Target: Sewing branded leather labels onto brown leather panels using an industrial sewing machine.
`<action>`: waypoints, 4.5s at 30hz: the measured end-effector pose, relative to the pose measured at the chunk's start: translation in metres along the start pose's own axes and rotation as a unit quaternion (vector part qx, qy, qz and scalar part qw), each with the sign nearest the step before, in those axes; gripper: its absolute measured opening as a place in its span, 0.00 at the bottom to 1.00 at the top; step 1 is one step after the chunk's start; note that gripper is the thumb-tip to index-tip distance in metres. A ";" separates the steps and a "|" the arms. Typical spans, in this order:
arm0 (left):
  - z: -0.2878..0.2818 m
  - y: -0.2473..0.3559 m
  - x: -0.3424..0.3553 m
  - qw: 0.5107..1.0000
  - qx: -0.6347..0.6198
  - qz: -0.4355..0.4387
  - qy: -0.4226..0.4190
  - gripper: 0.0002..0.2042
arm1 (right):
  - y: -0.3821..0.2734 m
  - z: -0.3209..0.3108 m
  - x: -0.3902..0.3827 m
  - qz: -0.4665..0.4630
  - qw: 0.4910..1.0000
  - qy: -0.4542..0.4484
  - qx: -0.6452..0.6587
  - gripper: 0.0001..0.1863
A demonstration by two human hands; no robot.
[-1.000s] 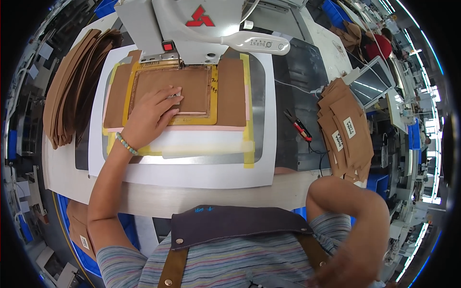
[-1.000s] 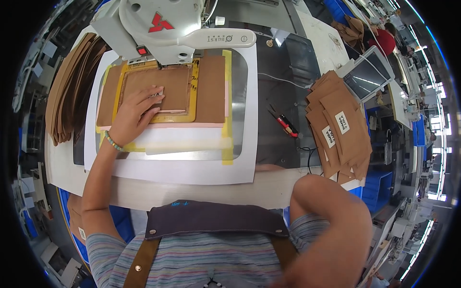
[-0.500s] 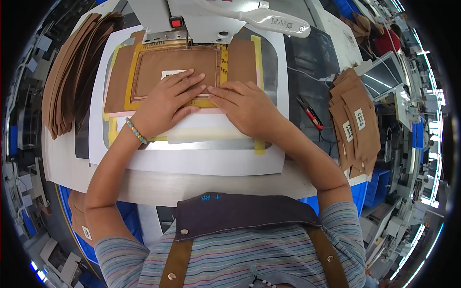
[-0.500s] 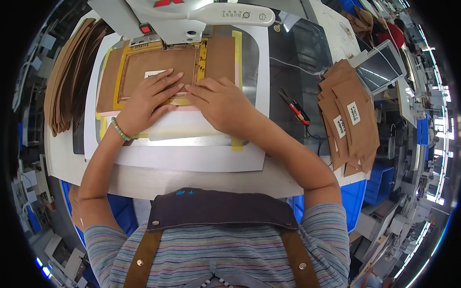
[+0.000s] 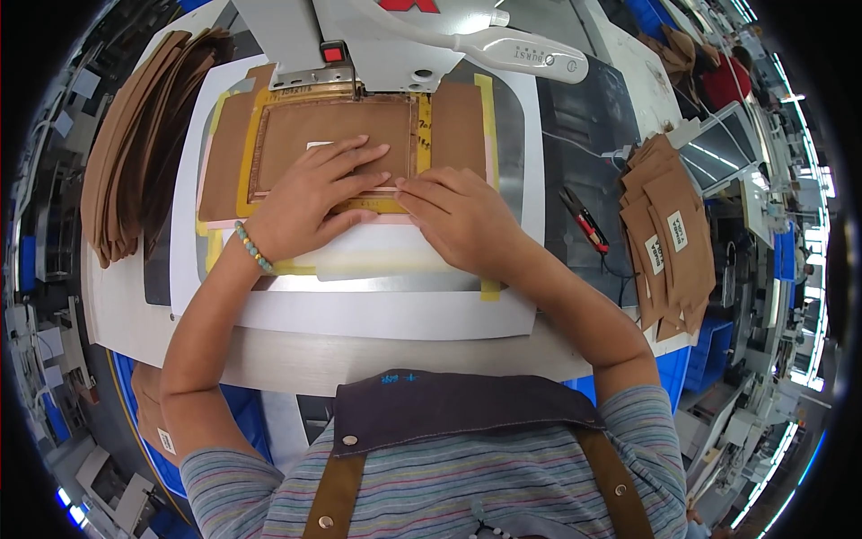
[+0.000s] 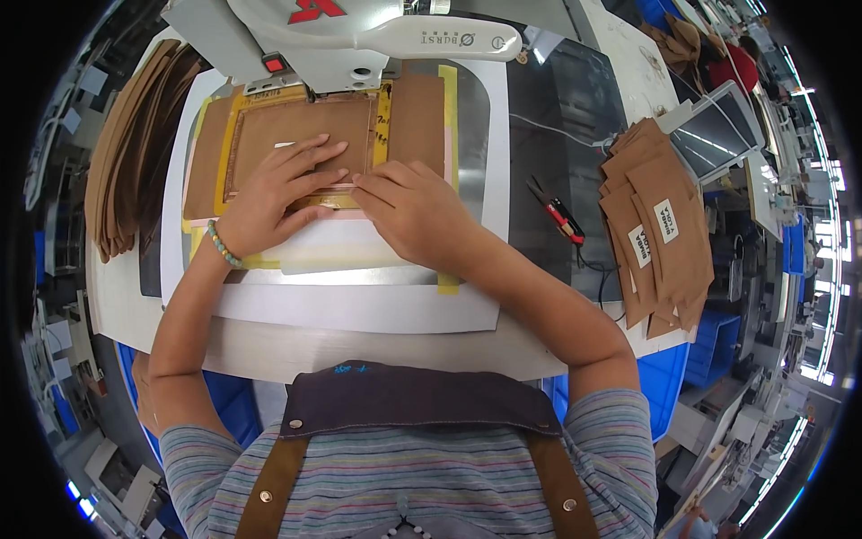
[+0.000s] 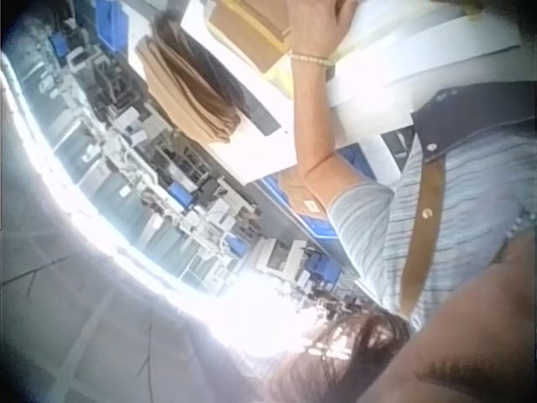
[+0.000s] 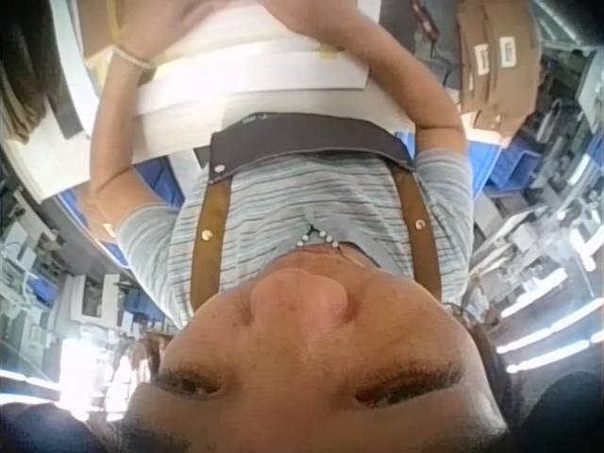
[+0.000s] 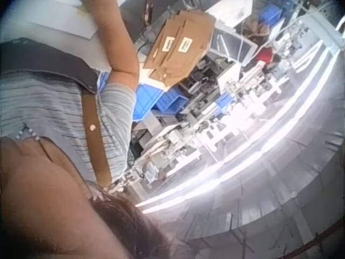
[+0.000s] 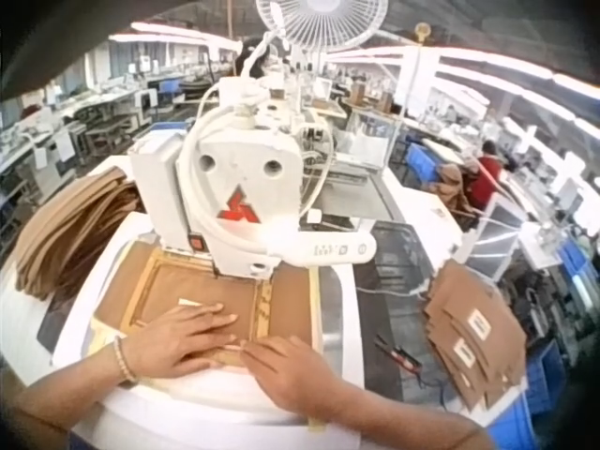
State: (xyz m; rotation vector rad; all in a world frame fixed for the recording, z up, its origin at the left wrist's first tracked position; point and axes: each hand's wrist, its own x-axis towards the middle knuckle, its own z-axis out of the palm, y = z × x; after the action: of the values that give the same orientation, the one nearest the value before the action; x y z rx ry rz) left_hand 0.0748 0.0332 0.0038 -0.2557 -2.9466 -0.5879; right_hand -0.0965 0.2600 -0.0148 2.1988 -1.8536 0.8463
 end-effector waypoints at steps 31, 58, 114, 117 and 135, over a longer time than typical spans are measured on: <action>-0.004 -0.030 0.020 0.999 0.030 0.032 0.011 0.21 | 0.012 -0.006 0.012 0.035 0.998 -0.047 -0.013 0.21; -0.002 -0.083 0.029 0.991 0.019 -0.088 0.100 0.20 | -0.066 -0.091 0.051 -0.051 0.894 0.125 0.426 0.22; 0.053 -0.086 0.087 0.915 0.042 -0.211 0.341 0.12 | 0.035 -0.101 -0.033 0.186 0.979 -0.075 0.039 0.18; 0.042 -0.098 0.083 0.923 0.077 -0.223 0.305 0.10 | 0.003 -0.103 -0.043 0.168 0.979 -0.095 -0.064 0.27; -0.159 0.044 -0.305 0.708 -0.023 -0.394 0.585 0.20 | -0.027 -0.061 -0.101 0.211 0.976 -0.016 0.039 0.11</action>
State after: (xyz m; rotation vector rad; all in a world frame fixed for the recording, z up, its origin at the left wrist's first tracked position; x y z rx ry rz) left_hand 0.3951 -0.0317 0.1179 1.0406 -1.6253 -0.5590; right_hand -0.0990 0.3813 -0.0084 1.8918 -2.3890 0.9686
